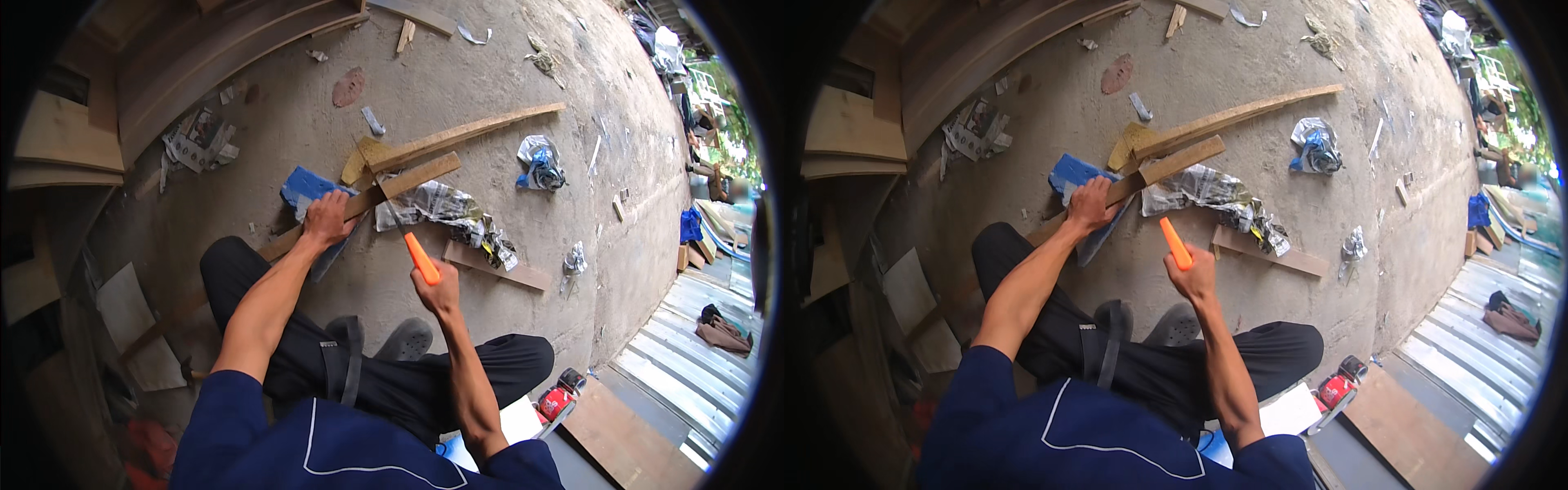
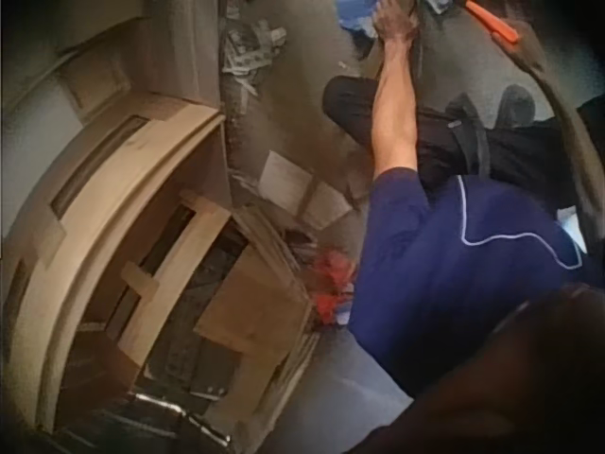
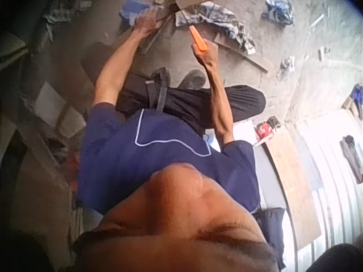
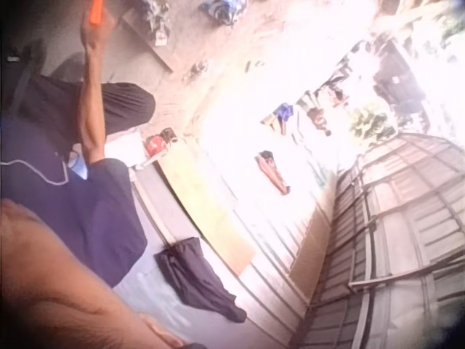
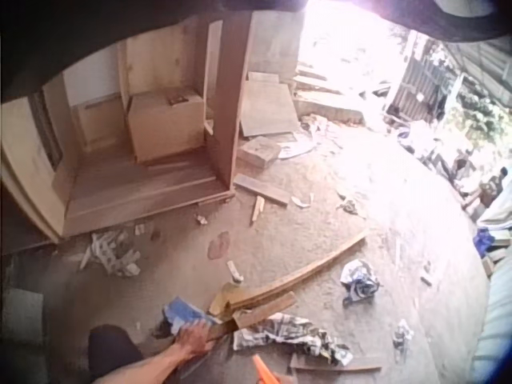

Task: The person sits on the floor and uses a hand saw to cut a small wooden plank. They hold the plank with one hand and saw with the other, then briefly inspect the cut piece before resuming sawing.

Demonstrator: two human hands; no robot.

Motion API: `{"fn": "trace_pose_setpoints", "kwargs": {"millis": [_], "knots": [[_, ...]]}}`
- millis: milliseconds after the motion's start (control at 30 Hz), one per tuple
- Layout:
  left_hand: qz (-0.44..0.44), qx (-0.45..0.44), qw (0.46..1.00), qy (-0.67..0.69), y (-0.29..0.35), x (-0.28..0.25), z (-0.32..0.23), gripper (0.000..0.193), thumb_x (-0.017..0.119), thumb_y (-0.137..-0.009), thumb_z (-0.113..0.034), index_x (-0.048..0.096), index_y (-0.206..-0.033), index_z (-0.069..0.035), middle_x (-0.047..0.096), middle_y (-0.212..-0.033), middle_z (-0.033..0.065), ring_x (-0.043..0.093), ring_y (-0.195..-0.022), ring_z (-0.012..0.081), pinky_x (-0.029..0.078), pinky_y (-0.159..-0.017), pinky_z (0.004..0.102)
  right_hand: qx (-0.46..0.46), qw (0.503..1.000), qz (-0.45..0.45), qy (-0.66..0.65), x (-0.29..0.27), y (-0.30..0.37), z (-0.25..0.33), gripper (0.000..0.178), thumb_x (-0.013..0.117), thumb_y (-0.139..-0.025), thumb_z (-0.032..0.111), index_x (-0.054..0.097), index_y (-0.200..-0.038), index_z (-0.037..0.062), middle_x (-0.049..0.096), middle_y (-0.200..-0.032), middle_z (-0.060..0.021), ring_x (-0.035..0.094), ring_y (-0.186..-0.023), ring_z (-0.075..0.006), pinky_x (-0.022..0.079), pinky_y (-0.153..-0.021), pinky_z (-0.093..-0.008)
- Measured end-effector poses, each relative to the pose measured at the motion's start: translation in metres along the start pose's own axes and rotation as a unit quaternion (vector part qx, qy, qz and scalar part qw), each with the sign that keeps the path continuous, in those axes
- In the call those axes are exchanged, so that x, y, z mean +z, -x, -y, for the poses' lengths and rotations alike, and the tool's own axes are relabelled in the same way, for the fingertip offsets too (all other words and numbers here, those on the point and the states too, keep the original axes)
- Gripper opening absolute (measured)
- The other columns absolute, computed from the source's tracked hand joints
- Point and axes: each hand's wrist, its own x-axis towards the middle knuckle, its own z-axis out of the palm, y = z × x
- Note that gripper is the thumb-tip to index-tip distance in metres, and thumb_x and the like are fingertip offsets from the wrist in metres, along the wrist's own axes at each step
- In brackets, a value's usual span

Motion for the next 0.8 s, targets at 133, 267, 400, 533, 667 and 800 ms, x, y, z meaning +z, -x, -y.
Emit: {"fn": "trace_pose_setpoints", "kwargs": {"millis": [133,267,400,533,667,800], "knots": [[0.009,-0.023,1.0,-0.001,0.002,-0.01,0.007,0.042,0.073,-0.076,-0.033,0.053,-0.1,-0.005,0.055,-0.094,0.0117,0.057,-0.092,0.0312,0.046,-0.074,0.0434,0.021,0.999,0.024,-0.015,-0.016,0.051,-0.007,0.021,0.064,-0.076,0.018,0.058,-0.072,-0.0016,0.049,-0.057,-0.0154,0.05,-0.049,-0.022,0.042,-0.053,-0.0348],[-0.01,-0.014,1.0,0.023,-0.006,-0.007,-0.003,0.042,0.073,-0.076,-0.034,0.053,-0.099,-0.005,0.055,-0.093,0.0116,0.057,-0.091,0.0313,0.047,-0.074,0.0436,-0.042,0.997,0.006,0.069,0.008,-0.001,-0.005,0.024,0.065,-0.076,0.021,0.059,-0.07,-0.0012,0.055,-0.059,-0.0187,0.054,-0.05,-0.0335,0.044,-0.054,-0.0391],[-0.017,0.0,0.999,0.029,-0.007,-0.007,-0.001,0.042,0.074,-0.076,-0.034,0.053,-0.099,-0.006,0.055,-0.092,0.0111,0.058,-0.09,0.0306,0.047,-0.073,0.0436,-0.012,0.999,0.008,0.038,0.022,-0.027,0.003,0.023,0.065,-0.076,0.021,0.06,-0.07,-0.0012,0.055,-0.058,-0.0185,0.055,-0.05,-0.0345,0.045,-0.054,-0.0398],[-0.017,-0.002,1.0,0.007,0.003,-0.009,0.01,0.043,0.074,-0.075,-0.036,0.054,-0.098,-0.006,0.055,-0.091,0.0107,0.058,-0.089,0.03,0.048,-0.073,0.0429,-0.004,1.0,0.025,-0.005,-0.012,0.038,-0.007,0.023,0.065,-0.076,0.02,0.06,-0.069,-0.0014,0.054,-0.057,-0.0184,0.056,-0.049,-0.0299,0.044,-0.053,-0.0385],[-0.032,0.003,0.999,0.023,-0.001,-0.005,0.003,0.043,0.074,-0.076,-0.037,0.054,-0.097,-0.005,0.054,-0.091,0.0107,0.058,-0.088,0.0297,0.048,-0.072,0.0428,-0.011,1.0,0.016,0.017,0.0,0.004,-0.002,0.022,0.065,-0.076,0.019,0.06,-0.069,-0.0011,0.054,-0.056,-0.0184,0.055,-0.048,-0.0275,0.044,-0.052,-0.0372],[-0.012,0.011,1.0,0.026,-0.011,-0.006,0.0,0.042,0.073,-0.078,-0.037,0.054,-0.097,-0.005,0.055,-0.092,0.011,0.057,-0.089,0.03,0.047,-0.073,0.043,-0.031,0.999,0.014,0.034,0.011,-0.018,-0.015,0.021,0.065,-0.075,0.019,0.06,-0.069,-0.0008,0.054,-0.056,-0.0184,0.054,-0.047,-0.0285,0.043,-0.051,-0.0367]]}}
